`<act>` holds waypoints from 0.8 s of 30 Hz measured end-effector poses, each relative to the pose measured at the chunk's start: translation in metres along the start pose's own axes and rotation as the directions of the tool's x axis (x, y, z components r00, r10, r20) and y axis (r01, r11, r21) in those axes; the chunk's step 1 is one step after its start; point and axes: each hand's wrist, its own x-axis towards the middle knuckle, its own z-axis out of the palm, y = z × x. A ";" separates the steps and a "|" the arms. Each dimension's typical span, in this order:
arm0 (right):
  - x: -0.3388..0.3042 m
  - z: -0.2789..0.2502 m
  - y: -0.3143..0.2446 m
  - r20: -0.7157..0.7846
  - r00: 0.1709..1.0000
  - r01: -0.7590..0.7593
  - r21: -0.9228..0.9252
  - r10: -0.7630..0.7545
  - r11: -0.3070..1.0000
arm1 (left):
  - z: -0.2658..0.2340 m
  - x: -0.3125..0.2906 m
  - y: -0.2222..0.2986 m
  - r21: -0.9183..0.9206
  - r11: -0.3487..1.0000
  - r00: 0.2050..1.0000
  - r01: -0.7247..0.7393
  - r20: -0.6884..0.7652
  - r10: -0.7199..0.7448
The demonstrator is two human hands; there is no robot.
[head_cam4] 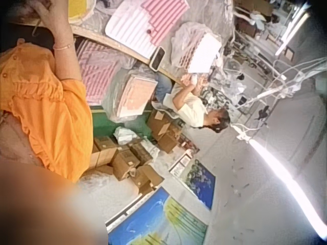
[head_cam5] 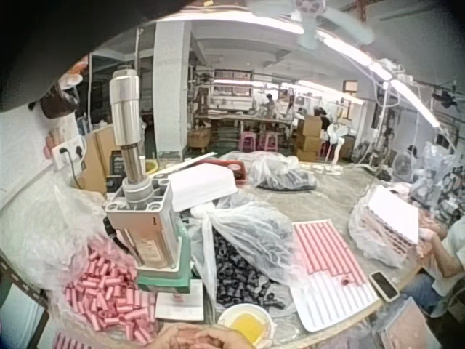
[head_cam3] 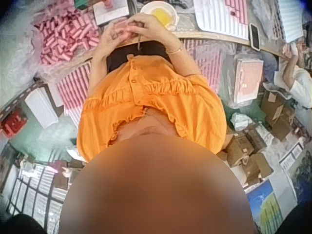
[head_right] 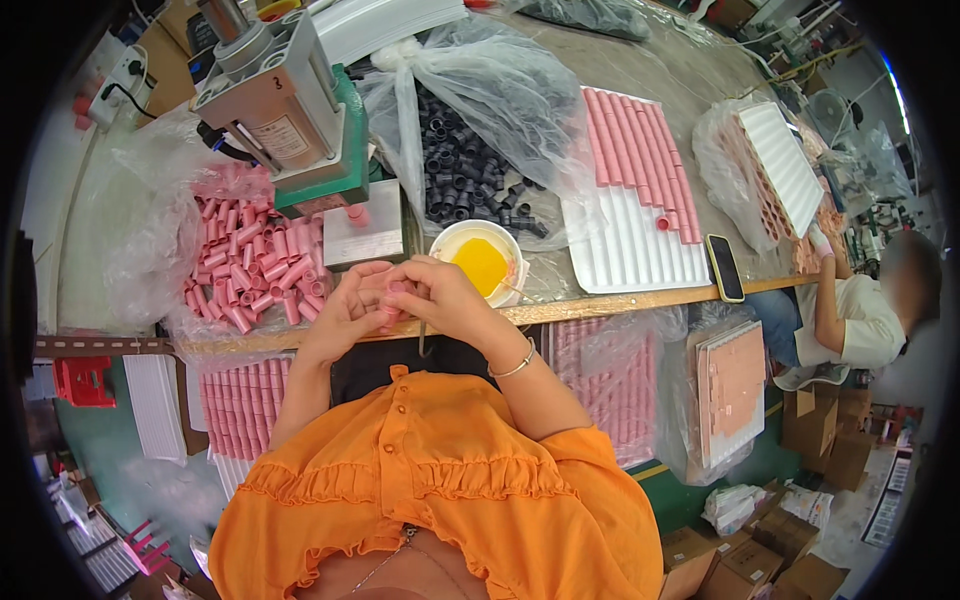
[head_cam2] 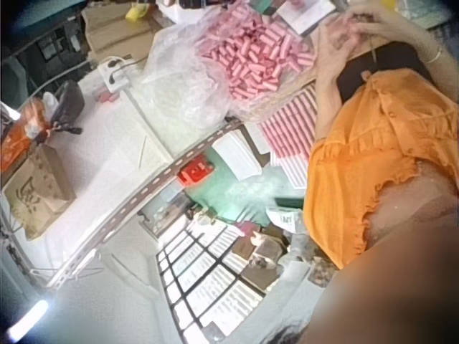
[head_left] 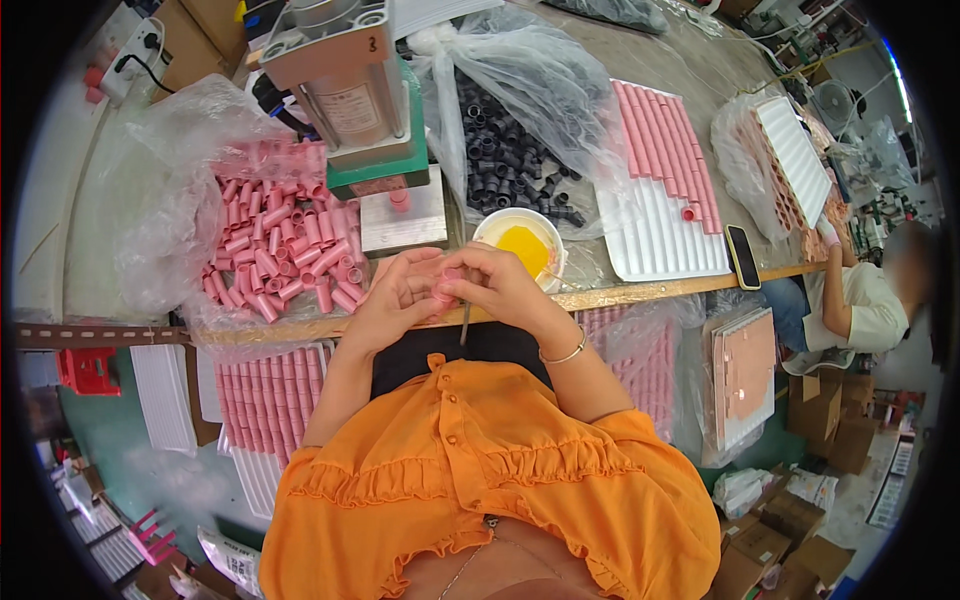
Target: Assembling small pink plastic tubes by dipping them in a lubricant and using a manual press to insert components before placing them in a tray.
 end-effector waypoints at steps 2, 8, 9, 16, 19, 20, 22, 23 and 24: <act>-0.010 -0.009 0.000 -0.081 0.996 0.025 -0.170 -0.039 0.985 | 0.009 0.011 -0.011 0.038 0.994 0.995 -0.098 -0.023 0.098; -0.022 -0.007 -0.001 -0.353 0.936 -0.125 -0.362 -0.012 0.924 | 0.052 0.028 -0.024 0.581 0.796 0.900 -0.168 -0.238 0.364; -0.023 -0.007 -0.001 -0.353 0.936 -0.124 -0.362 -0.012 0.924 | 0.055 0.030 -0.027 0.596 0.772 0.858 -0.222 -0.256 0.444; -0.014 -0.074 0.018 -0.463 0.876 -0.208 -0.611 -0.132 0.764 | 0.000 -0.008 -0.025 0.910 0.412 0.629 -0.037 -0.299 0.717; -0.021 -0.125 0.056 -0.491 0.841 -0.321 -0.791 -0.227 0.521 | -0.043 -0.047 -0.010 0.811 0.551 0.567 0.196 -0.552 0.611; -0.024 -0.135 0.065 -0.502 0.849 -0.360 -0.780 -0.168 0.512 | -0.054 -0.056 -0.005 0.800 0.518 0.563 0.303 -0.589 0.580; -0.023 -0.146 0.078 -0.476 0.871 -0.370 -0.795 -0.117 0.481 | -0.072 -0.072 -0.005 0.763 0.484 0.529 0.430 -0.647 0.549; -0.021 -0.147 0.081 -0.490 0.868 -0.400 -0.782 -0.076 0.479 | -0.082 -0.076 -0.015 0.800 0.392 0.577 0.454 -0.599 0.555; -0.021 -0.147 0.083 -0.512 0.858 -0.439 -0.765 -0.034 0.471 | -0.088 -0.077 -0.017 0.836 0.295 0.632 0.463 -0.545 0.550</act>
